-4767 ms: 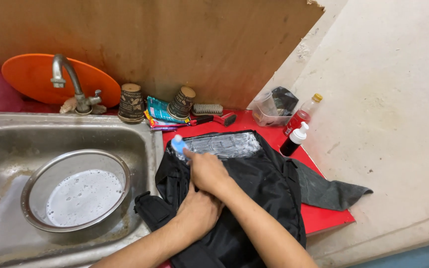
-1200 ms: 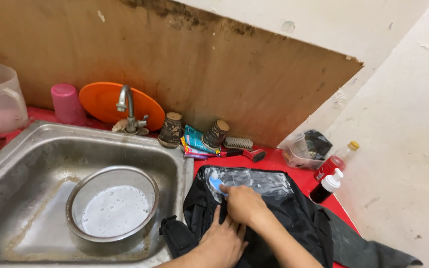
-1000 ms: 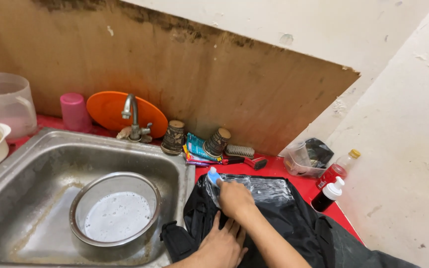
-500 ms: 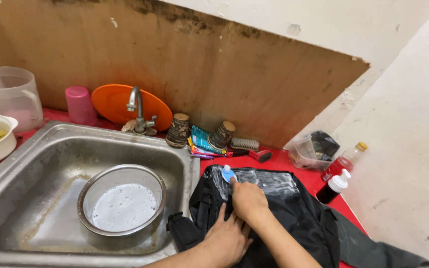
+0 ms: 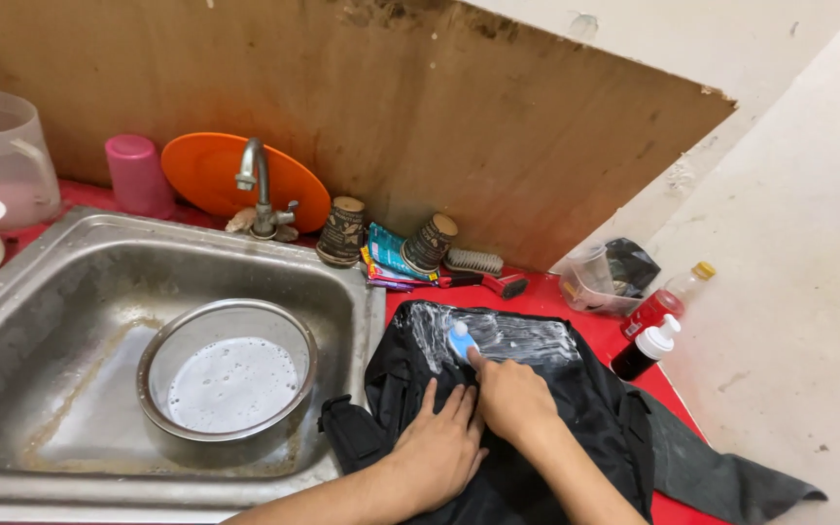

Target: The person cleans a black backpack by scrubbing areas of it with a toothbrush dipped in a bowl of soapy water, then wipes it with a grey cloth and applies cleaning foam from a pump bottle.

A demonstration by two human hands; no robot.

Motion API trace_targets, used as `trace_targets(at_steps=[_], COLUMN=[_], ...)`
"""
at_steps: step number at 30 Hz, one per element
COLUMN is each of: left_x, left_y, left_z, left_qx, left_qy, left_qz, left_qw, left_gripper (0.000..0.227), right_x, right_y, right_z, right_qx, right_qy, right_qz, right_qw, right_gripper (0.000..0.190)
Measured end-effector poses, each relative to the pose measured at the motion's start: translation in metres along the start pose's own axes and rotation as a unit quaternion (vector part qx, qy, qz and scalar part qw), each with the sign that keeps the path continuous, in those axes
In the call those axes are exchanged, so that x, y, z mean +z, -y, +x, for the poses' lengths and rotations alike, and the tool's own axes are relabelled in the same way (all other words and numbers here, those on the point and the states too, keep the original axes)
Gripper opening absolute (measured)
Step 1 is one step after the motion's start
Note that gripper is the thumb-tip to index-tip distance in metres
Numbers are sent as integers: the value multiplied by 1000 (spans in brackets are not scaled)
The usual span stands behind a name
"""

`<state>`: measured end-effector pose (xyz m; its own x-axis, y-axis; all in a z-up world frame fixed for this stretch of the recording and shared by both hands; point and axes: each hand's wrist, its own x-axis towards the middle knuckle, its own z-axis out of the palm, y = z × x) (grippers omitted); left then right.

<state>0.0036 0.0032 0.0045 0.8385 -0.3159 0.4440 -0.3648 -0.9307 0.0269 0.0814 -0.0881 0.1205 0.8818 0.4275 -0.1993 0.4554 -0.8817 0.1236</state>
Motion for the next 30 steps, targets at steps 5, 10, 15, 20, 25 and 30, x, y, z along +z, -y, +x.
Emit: trace_targets(at_steps=[5, 10, 15, 20, 25, 30], left_x=[3, 5, 4, 3, 0, -1], left_y=[0, 4, 1, 3, 4, 1], left_z=[3, 3, 0, 4, 10, 1], left_qx=[-2, 4, -3, 1, -3, -1], left_qy=[27, 29, 29, 76, 61, 43], left_qz=[1, 6, 10, -8, 9, 19], left_qw=[1000, 1000, 1000, 997, 998, 999], left_gripper=[68, 69, 68, 69, 68, 68], right_x=[1, 19, 2, -1, 9, -22], right_y=[-9, 3, -19, -6, -3, -15], right_z=[5, 73, 5, 37, 72, -21], right_qx=[-7, 5, -58, -31, -9, 1], right_qy=[-5, -58, 15, 25, -20, 83], right_qz=[-41, -33, -78, -53, -29, 11], right_qw=[999, 998, 995, 998, 999, 996], right_gripper=[58, 55, 65, 63, 70, 54])
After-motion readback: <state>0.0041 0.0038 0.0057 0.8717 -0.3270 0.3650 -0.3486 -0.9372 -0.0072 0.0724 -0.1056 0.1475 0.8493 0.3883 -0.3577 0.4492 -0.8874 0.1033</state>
